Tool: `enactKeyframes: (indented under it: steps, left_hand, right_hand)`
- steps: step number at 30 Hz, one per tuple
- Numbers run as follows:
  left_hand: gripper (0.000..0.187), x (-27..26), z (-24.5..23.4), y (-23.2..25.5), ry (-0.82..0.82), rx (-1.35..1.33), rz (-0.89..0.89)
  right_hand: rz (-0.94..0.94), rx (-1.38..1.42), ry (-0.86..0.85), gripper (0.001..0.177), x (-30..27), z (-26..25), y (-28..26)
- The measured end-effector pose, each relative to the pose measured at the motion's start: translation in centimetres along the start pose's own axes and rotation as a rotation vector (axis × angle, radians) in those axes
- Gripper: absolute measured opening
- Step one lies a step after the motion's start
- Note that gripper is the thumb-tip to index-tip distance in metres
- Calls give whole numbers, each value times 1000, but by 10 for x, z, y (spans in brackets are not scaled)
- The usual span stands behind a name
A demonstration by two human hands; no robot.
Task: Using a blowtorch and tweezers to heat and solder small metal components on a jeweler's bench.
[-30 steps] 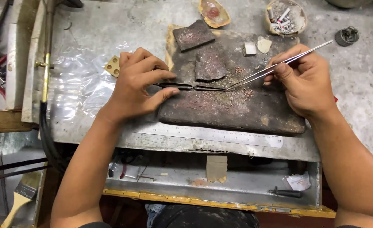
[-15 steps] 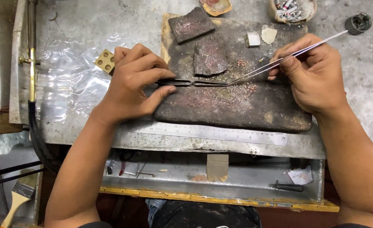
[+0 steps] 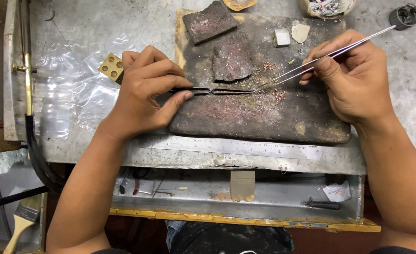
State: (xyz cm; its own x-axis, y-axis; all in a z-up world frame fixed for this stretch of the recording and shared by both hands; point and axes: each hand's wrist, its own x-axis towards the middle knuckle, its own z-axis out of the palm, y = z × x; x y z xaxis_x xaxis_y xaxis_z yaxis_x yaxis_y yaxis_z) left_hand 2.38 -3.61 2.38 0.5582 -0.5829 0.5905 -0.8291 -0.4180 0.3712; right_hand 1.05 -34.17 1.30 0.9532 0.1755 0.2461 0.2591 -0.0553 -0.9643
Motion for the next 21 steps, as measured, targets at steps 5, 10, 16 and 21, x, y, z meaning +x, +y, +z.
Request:
enactKeyframes:
  steps: [5,10,16,21]
  left_hand:
    - [6,0,-1,1,-2,10,7]
    - [7,-1,0,0,4,7,12]
    - [8,-1,1,-1,10,2,13]
    - [7,0,0,1,8,-8,-4]
  right_hand:
    - [-5,-3,-24,20,0,0,0]
    - [11,-26,-32,19,0,1,-2]
    - [31,32,78,14,-1,-2,4]
    - [39,-21,221,16,1,-8,4]
